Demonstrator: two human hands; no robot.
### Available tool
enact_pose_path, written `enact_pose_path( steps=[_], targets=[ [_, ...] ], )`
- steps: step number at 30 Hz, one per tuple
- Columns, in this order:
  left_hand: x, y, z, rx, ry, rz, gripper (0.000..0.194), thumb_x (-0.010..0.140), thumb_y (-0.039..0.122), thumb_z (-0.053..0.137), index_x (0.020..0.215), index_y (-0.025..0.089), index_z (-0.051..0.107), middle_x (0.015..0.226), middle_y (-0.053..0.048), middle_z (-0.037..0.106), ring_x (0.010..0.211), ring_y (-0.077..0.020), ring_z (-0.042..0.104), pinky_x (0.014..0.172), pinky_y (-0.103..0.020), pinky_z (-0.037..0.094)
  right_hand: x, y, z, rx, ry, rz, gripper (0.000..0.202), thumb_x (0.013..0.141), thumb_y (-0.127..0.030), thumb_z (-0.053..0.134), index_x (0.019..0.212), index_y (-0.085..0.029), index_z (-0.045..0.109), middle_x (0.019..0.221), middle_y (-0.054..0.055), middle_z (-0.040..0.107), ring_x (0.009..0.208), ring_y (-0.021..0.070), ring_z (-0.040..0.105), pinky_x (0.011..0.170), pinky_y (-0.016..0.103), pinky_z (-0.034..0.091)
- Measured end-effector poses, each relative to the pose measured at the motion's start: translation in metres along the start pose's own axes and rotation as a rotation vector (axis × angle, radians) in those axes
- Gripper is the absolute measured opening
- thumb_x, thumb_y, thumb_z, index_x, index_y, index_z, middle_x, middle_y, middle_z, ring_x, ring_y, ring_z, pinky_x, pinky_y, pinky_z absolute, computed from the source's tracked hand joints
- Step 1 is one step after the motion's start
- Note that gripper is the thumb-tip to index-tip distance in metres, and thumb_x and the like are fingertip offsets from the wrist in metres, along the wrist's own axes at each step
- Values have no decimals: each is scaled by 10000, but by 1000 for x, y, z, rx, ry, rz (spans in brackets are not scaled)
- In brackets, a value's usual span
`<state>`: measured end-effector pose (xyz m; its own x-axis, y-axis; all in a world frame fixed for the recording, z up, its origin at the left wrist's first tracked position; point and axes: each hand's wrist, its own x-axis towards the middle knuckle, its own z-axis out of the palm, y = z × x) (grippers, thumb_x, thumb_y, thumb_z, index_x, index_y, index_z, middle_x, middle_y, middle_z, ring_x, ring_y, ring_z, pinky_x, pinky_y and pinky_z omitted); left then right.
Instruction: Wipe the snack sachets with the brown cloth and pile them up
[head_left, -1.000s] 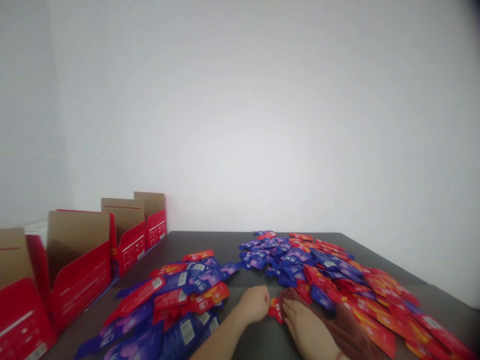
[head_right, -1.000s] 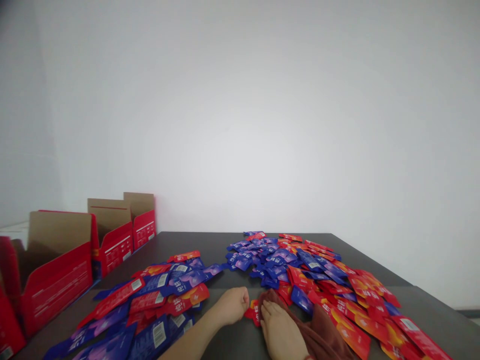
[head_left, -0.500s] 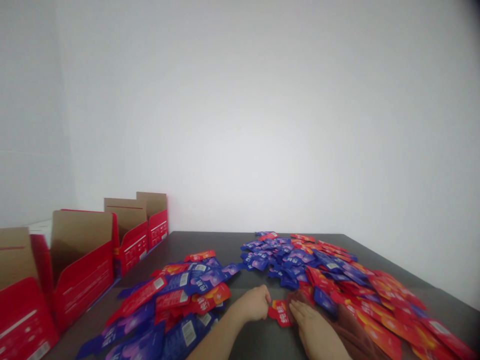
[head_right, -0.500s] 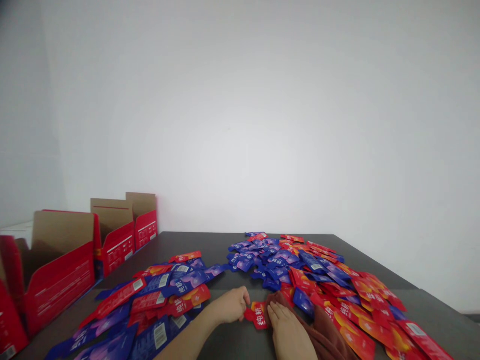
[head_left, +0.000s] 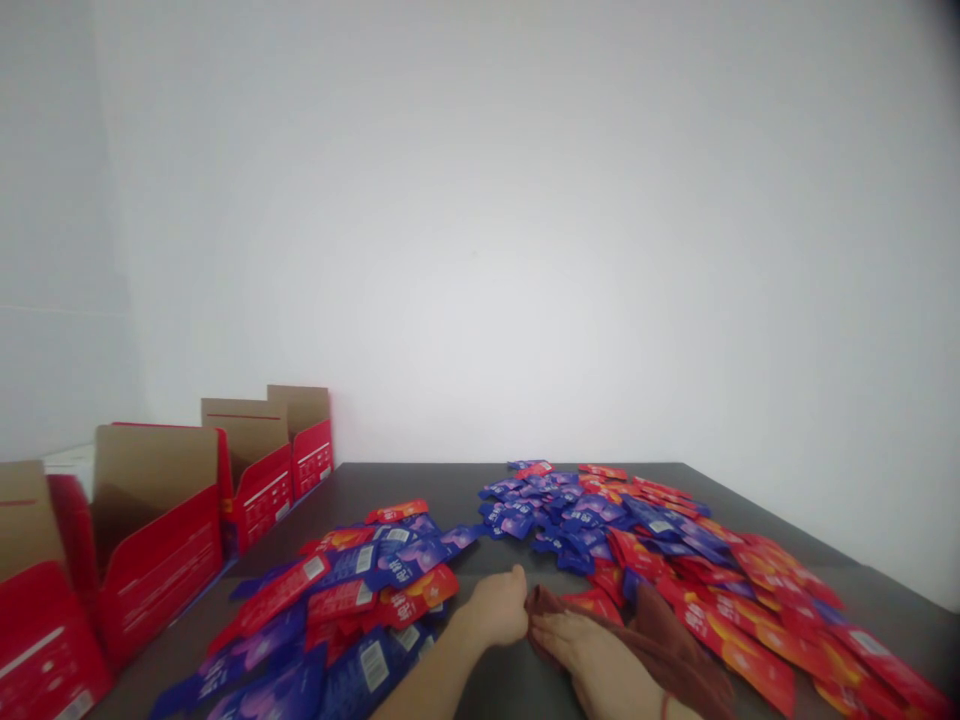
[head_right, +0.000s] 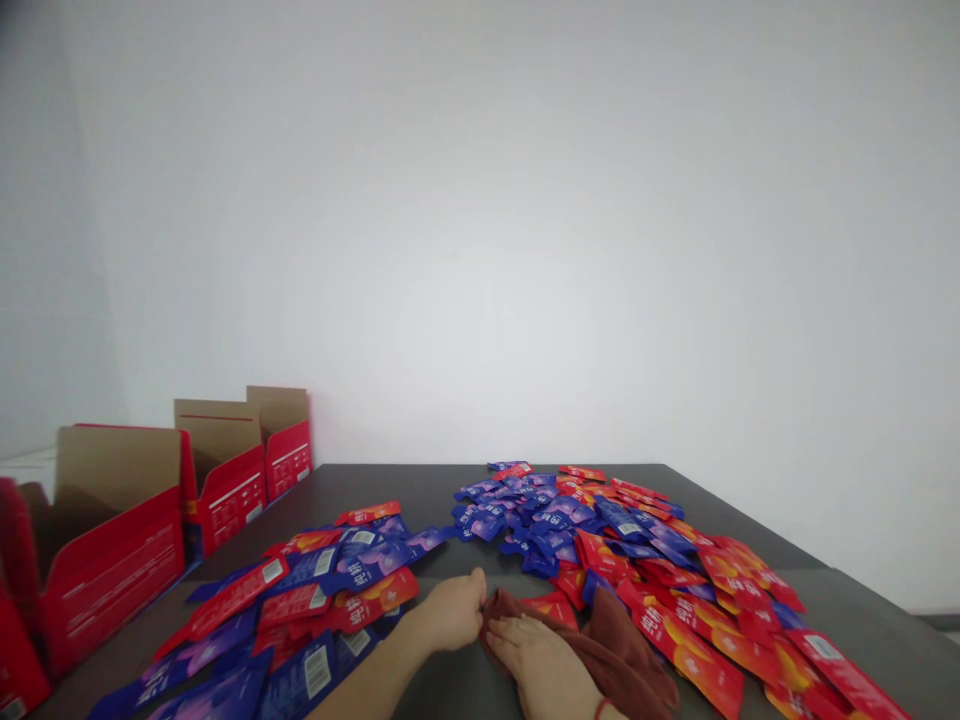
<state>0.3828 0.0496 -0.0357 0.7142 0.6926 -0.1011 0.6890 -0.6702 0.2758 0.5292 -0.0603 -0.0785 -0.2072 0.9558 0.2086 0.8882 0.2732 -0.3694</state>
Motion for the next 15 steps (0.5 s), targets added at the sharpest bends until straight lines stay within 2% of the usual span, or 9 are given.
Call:
enact_pose_path(
  steps=[4, 8, 11, 15],
  targets=[
    [-3, 3, -3, 0, -7, -2, 347, 742, 142, 564, 1088, 156, 550, 1020, -149, 676, 986, -312, 643, 759, -336, 477, -16, 9, -7, -42, -20, 33, 497, 841, -172, 362, 1254, -235, 630, 1307, 54, 607, 1188, 215, 567, 1043, 338, 418],
    [-6, 6, -5, -3, -9, -7, 375, 716, 121, 580, 1088, 161, 554, 1014, -144, 679, 984, -318, 644, 755, -345, 482, -25, 30, -11, -200, 63, 238, 524, 819, -114, 341, 1269, -132, 609, 1337, 121, 572, 1232, 245, 531, 1072, 382, 384],
    [-7, 6, -6, 1, -12, -4, 368, 716, 112, 576, 1081, 161, 558, 1005, -146, 682, 981, -324, 645, 764, -358, 484, -17, 40, -6, -175, 126, 279, 487, 841, -142, 358, 1244, -159, 631, 1286, 123, 615, 1215, 258, 547, 1044, 390, 416],
    [-7, 7, -6, 13, -13, 10, 346, 727, 106, 560, 1069, 159, 559, 1023, -148, 681, 994, -325, 641, 779, -361, 481, 8, 28, 7, -92, 100, 210, 437, 885, -203, 353, 1183, -243, 669, 1168, 71, 690, 1110, 242, 622, 992, 393, 463]
  ],
)
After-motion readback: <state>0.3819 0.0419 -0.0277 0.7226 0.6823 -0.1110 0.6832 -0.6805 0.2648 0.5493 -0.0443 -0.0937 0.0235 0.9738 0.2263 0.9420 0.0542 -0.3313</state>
